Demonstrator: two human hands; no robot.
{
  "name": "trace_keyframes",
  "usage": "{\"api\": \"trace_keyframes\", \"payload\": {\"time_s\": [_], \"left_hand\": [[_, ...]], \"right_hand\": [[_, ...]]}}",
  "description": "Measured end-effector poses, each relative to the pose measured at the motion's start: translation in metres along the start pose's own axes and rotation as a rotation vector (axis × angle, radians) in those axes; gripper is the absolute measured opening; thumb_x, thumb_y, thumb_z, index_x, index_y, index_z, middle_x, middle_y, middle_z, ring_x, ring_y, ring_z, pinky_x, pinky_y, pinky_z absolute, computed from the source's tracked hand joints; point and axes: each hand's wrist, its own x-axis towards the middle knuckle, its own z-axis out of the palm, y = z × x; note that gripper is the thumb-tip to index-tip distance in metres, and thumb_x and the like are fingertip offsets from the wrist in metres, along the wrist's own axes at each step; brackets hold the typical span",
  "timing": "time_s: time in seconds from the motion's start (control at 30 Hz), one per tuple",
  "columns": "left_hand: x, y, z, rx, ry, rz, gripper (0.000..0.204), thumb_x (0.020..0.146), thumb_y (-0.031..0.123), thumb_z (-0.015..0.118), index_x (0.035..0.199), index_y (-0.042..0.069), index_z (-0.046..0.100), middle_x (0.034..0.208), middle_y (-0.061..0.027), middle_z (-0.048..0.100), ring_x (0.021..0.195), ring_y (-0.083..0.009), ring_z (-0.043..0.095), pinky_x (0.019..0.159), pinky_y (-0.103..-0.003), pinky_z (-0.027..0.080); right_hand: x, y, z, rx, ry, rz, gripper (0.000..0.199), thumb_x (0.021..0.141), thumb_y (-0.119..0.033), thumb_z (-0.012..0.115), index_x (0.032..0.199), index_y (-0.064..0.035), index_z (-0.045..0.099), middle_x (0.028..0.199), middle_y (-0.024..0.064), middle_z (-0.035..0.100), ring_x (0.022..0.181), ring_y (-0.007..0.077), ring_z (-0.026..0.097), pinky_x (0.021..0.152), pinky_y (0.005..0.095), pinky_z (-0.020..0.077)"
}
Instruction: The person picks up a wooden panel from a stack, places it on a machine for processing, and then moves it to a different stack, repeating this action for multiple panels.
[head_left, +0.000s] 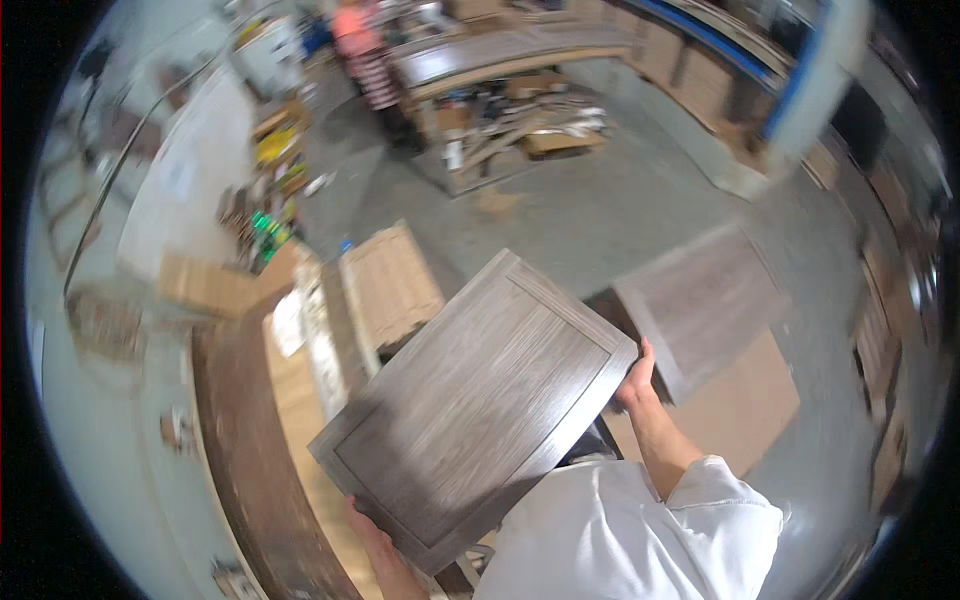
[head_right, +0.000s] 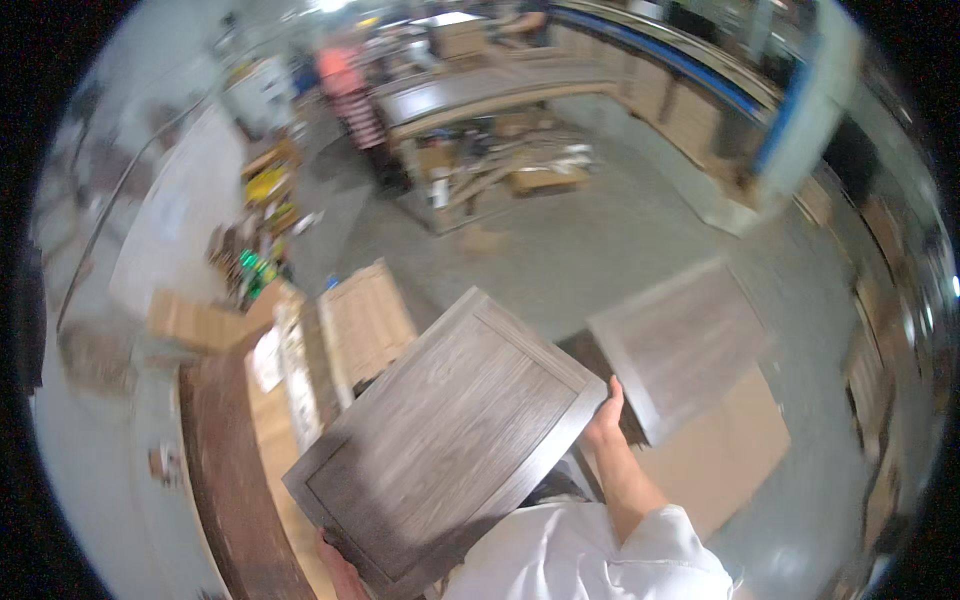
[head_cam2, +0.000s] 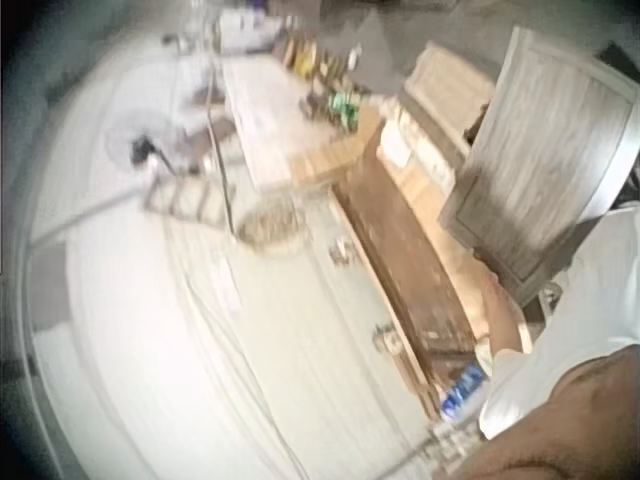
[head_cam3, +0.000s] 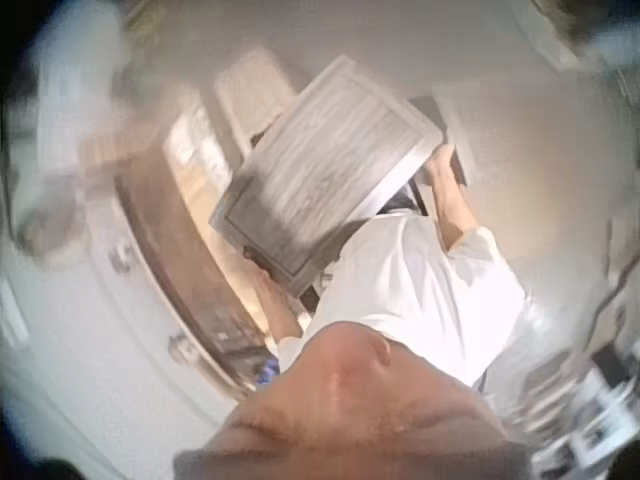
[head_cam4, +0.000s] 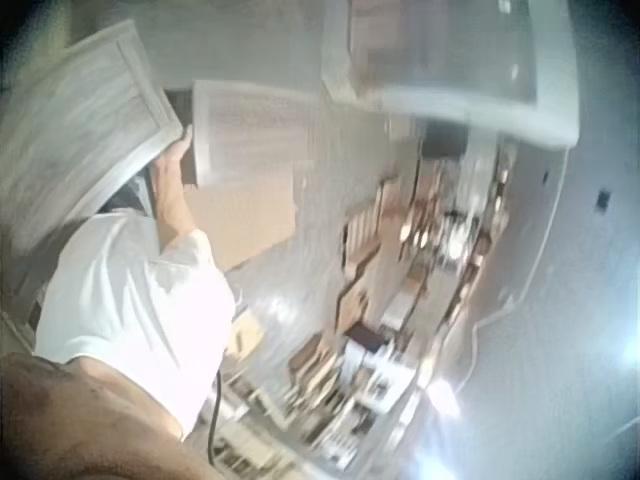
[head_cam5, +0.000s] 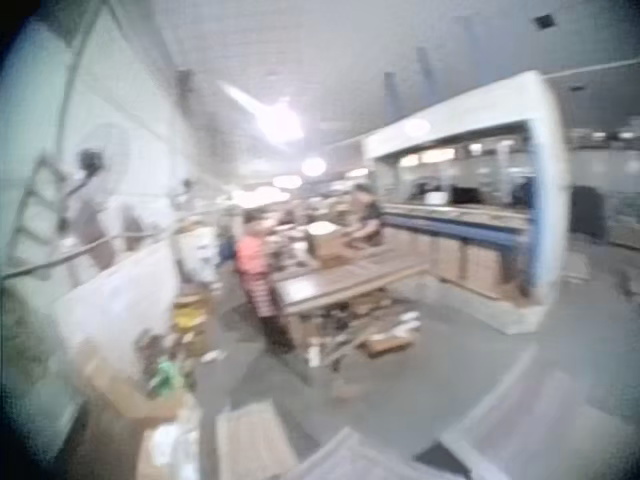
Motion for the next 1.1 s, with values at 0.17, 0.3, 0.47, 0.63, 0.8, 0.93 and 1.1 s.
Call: {"api": "trace_keyframes", "payload": {"time_s": [0.17, 0.3, 0.47, 0.63, 0.8, 0.93, 1.1], "left_hand": [[0.036, -0.002, 0.136, 0.160, -0.269, 0.027, 0.055, 0.091, 0.032, 0.047, 0.130, -0.005, 0.052, 0.134, -0.0165, 0.053, 0.122, -0.0293, 0.049, 0.105, -0.041, 0.036], [0.056, -0.022, 0.248, 0.365, -0.419, -0.018, 0.044, 0.087, 0.029, 0.050, 0.118, -0.003, 0.056, 0.121, -0.0114, 0.056, 0.114, -0.0249, 0.051, 0.099, -0.039, 0.039], [0.038, -0.064, 0.366, 0.453, -0.449, -0.003, 0.055, 0.085, 0.031, 0.054, 0.127, -0.004, 0.053, 0.130, -0.0175, 0.056, 0.117, -0.0312, 0.055, 0.103, -0.042, 0.041], [-0.043, -0.102, 0.476, 0.451, -0.512, -0.244, 0.058, 0.089, 0.034, 0.053, 0.133, -0.004, 0.048, 0.132, -0.0179, 0.055, 0.117, -0.0329, 0.056, 0.103, -0.046, 0.043], [-0.122, -0.153, 0.554, 0.743, -0.950, -0.291, 0.029, 0.093, 0.028, 0.051, 0.112, 0.006, 0.056, 0.105, -0.0083, 0.063, 0.101, -0.0220, 0.064, 0.079, -0.038, 0.053], [-0.184, -0.171, 0.582, 0.866, -1.287, -0.335, 0.015, 0.093, 0.018, 0.055, 0.103, 0.006, 0.055, 0.096, -0.0066, 0.065, 0.091, -0.0202, 0.068, 0.074, -0.035, 0.054], [-0.226, -0.169, 0.606, 0.816, -1.445, -0.331, 0.017, 0.095, 0.019, 0.057, 0.101, 0.003, 0.055, 0.098, -0.0085, 0.066, 0.091, -0.0202, 0.070, 0.076, -0.032, 0.055]], "right_hand": [[-0.030, -0.085, -0.103, 0.201, 0.172, -0.190, 0.078, 0.089, -0.064, 0.042, 0.142, -0.0067, 0.046, 0.145, 0.0173, 0.047, 0.132, 0.0395, 0.043, 0.110, 0.0565, 0.0315], [-0.039, -0.140, -0.167, 0.304, 0.218, -0.377, 0.070, 0.092, -0.057, 0.039, 0.139, -0.0056, 0.047, 0.142, 0.0163, 0.050, 0.129, 0.0371, 0.046, 0.110, 0.0527, 0.0340], [-0.004, -0.206, -0.214, 0.286, 0.212, -0.473, 0.065, 0.092, -0.052, 0.043, 0.137, -0.0041, 0.048, 0.143, 0.0165, 0.049, 0.130, 0.0359, 0.046, 0.110, 0.0504, 0.0349], [0.031, -0.247, -0.209, 0.275, 0.408, -0.423, 0.062, 0.091, -0.043, 0.052, 0.138, -0.0027, 0.047, 0.145, 0.0187, 0.047, 0.131, 0.0349, 0.046, 0.110, 0.0489, 0.0345], [0.038, -0.234, -0.187, -0.296, 0.835, -0.658, 0.063, 0.090, -0.024, 0.061, 0.142, 0.0050, 0.039, 0.139, 0.0212, 0.052, 0.126, 0.0312, 0.051, 0.106, 0.0404, 0.0407], [0.023, -0.259, -0.188, -0.443, 0.881, -0.810, 0.065, 0.093, -0.013, 0.059, 0.149, 0.0024, 0.029, 0.140, 0.0213, 0.052, 0.125, 0.0303, 0.052, 0.106, 0.0384, 0.0405], [0.012, -0.304, -0.201, -0.375, 0.877, -0.741, 0.064, 0.096, -0.013, 0.058, 0.150, -0.0005, 0.027, 0.139, 0.0207, 0.052, 0.124, 0.0306, 0.053, 0.104, 0.0400, 0.0426]]}}
